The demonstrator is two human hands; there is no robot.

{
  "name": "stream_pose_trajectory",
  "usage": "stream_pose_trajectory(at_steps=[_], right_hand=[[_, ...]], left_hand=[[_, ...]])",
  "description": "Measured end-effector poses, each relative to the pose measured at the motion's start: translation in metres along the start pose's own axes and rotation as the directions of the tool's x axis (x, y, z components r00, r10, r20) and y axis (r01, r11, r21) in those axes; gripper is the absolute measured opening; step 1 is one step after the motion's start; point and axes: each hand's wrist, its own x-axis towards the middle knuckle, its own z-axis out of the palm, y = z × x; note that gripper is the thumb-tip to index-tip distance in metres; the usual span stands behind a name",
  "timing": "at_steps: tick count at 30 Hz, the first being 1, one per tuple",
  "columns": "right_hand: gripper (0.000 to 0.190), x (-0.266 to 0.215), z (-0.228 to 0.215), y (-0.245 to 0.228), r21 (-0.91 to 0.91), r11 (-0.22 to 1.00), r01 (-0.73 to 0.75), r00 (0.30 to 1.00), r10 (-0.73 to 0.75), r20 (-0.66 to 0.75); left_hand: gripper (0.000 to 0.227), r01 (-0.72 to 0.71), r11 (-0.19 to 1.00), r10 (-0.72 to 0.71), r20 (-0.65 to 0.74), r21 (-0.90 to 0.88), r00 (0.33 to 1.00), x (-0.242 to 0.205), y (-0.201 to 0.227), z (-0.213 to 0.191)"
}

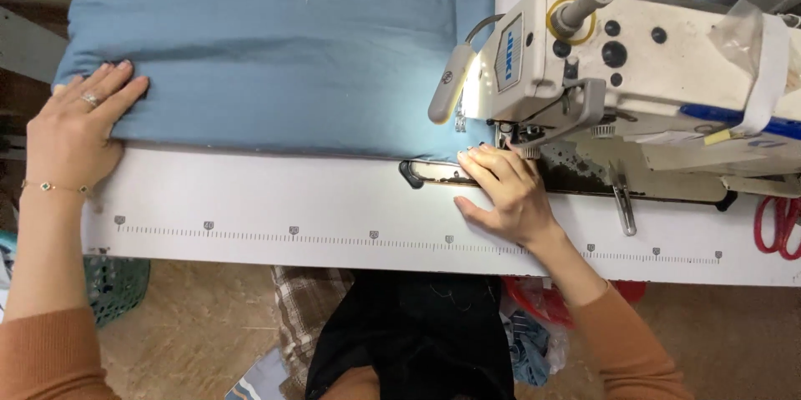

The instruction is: Sewing the borders and edges of pillowcases using an industrial sewing machine.

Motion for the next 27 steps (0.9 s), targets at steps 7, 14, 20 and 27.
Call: stream_pose_trajectory(at_steps=[7,14,20,27], right_hand=[[0.057,-0.002,0.003,0.0,-0.015,0.999,-0.04,0.999,0.041,0.031],[0.04,-0.001,-0.003,-0.009,-0.051,0.998,0.031,0.997,-0.035,-0.071],[0.034,-0.001,-0.003,-0.009,-0.067,0.996,0.051,0.994,-0.058,-0.098],[0.032,-0.001,-0.004,-0.009,-0.045,0.998,0.034,0.995,-0.038,-0.096]], left_hand=[[0.089,0.066,0.962,-0.06,0.031,-0.265,0.998,0.004,-0.001,-0.006],[0.085,0.117,0.941,-0.121,0.009,-0.319,0.993,0.004,0.003,-0.007],[0.084,0.152,0.939,-0.167,-0.023,-0.31,0.986,0.001,0.006,-0.008],[0.081,0.126,0.954,-0.151,-0.073,-0.273,0.986,-0.002,0.006,-0.003]])
